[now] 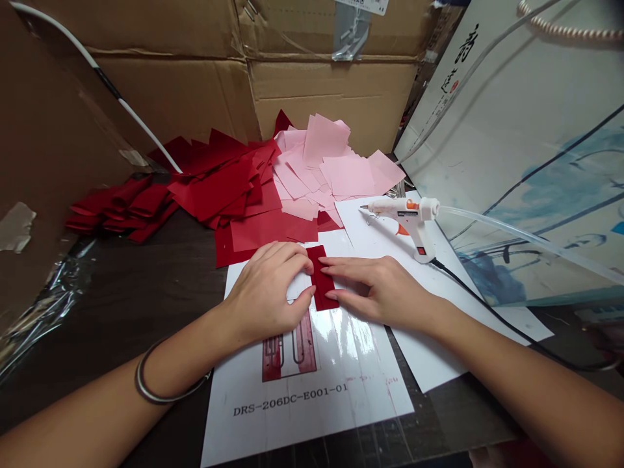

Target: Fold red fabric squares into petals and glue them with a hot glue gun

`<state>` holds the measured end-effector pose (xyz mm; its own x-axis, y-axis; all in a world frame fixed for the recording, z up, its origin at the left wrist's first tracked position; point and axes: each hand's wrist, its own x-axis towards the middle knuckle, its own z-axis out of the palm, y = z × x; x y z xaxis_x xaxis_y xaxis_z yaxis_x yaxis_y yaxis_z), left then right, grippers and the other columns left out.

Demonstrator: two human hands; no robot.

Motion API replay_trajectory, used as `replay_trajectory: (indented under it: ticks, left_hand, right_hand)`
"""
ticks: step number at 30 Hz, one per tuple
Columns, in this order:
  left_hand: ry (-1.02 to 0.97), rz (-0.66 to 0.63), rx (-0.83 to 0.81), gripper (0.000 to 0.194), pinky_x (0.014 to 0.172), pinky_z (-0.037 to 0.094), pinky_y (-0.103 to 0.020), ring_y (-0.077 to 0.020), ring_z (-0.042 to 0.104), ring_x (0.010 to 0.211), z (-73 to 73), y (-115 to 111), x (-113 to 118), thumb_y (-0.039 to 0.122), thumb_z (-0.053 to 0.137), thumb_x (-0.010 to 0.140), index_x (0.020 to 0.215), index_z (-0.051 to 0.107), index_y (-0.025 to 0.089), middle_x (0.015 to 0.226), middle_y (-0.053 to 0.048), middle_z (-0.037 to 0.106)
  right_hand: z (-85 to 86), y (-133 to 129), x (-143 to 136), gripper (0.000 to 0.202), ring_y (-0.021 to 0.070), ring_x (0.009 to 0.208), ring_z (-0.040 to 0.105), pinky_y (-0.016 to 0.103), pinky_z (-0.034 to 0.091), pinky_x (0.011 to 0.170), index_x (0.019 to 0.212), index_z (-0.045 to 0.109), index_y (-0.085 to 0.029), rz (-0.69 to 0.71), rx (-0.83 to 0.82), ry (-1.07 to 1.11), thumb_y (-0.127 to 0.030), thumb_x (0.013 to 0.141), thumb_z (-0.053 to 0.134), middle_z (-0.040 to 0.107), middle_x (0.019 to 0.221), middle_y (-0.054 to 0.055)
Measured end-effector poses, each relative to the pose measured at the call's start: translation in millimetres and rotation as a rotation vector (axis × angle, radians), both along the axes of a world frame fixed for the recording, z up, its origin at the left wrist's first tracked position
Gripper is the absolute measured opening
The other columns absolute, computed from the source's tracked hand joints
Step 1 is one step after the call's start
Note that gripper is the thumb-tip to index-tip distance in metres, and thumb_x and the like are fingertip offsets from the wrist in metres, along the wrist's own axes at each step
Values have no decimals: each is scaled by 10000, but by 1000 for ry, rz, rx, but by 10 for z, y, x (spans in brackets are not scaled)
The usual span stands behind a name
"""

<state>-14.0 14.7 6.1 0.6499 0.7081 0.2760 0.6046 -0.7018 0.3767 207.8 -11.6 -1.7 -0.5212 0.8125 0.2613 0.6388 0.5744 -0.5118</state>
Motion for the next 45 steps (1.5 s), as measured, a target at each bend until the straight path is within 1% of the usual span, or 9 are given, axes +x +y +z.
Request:
replay_trajectory:
  ticks: [18, 22, 27, 32, 35, 37, 39, 42, 45]
  left_hand:
    - [-4, 5, 5, 164, 928, 443, -426, -245, 563, 1009, -10, 4, 6, 220, 555, 803, 941, 617, 158, 1058, -89, 629]
    - [-28, -1, 44, 250, 960, 437, -417, -241, 566, 1054, -19, -6, 4, 184, 540, 800, 1032, 626, 145, 1118, -91, 639]
    - [4, -32, 82, 397, 1074, 359, -460, -254, 532, 1201, -53, -18, -5, 178, 520, 812, 1199, 604, 150, 1272, -81, 621]
    - [67, -3, 72, 455, 1100, 325, -512, -278, 487, 1282, -49, -31, -5, 179, 501, 803, 1251, 578, 151, 1320, -78, 607]
    - [93, 2, 68, 454, 1095, 321, -539, -295, 481, 1287, -41, -42, 3, 181, 494, 806, 1249, 577, 133, 1300, -94, 620]
    - [104, 1, 74, 445, 1090, 324, -545, -304, 480, 1284, -40, -47, 9, 179, 488, 811, 1242, 584, 125, 1290, -100, 626]
    - [116, -9, 89, 446, 1084, 330, -544, -311, 486, 1271, -41, -47, 14, 183, 481, 820, 1250, 590, 131, 1294, -93, 626]
    - [131, -33, 133, 438, 1072, 340, -543, -320, 513, 1226, -41, -41, 21, 189, 469, 835, 1247, 611, 145, 1288, -76, 634]
    - [144, -39, 163, 422, 1073, 335, -553, -326, 519, 1213, -36, -39, 29, 188, 462, 844, 1227, 635, 147, 1281, -70, 641]
  right_hand:
    - [-15, -10, -31, 368, 212, 1195, 598, 376, 505, 1008, 1243, 633, -224, -12, 14, -92, -367, 908, 579, 632, 1288, 2]
    - [-8, -14, -41, 366, 200, 1198, 596, 359, 508, 1003, 1245, 632, -204, -7, 30, -115, -345, 914, 567, 626, 1299, -1]
    - [25, -23, -38, 347, 195, 1169, 616, 338, 532, 950, 1239, 636, -194, 7, 50, -166, -322, 929, 545, 608, 1328, -6]
    - [66, -35, -42, 331, 213, 1062, 668, 344, 562, 831, 1221, 647, -201, 12, 69, -234, -326, 943, 519, 566, 1383, -10]
    - [91, -45, -46, 335, 193, 848, 706, 356, 563, 716, 1207, 654, -201, 4, 87, -274, -345, 949, 497, 557, 1383, 15]
    - [108, -53, -48, 348, 149, 670, 669, 353, 542, 630, 1203, 656, -198, -2, 92, -301, -364, 953, 479, 545, 1372, 46]
    - [123, -58, -47, 360, 122, 581, 614, 344, 517, 579, 1205, 653, -197, -4, 94, -323, -376, 958, 463, 553, 1328, 70]
    - [131, -58, -38, 359, 126, 575, 600, 335, 498, 554, 1212, 646, -200, 13, 110, -336, -370, 965, 449, 591, 1248, 73]
    - [120, -59, -15, 332, 150, 698, 662, 328, 525, 615, 1197, 655, -202, 76, 136, -300, -339, 971, 455, 618, 1250, 53]
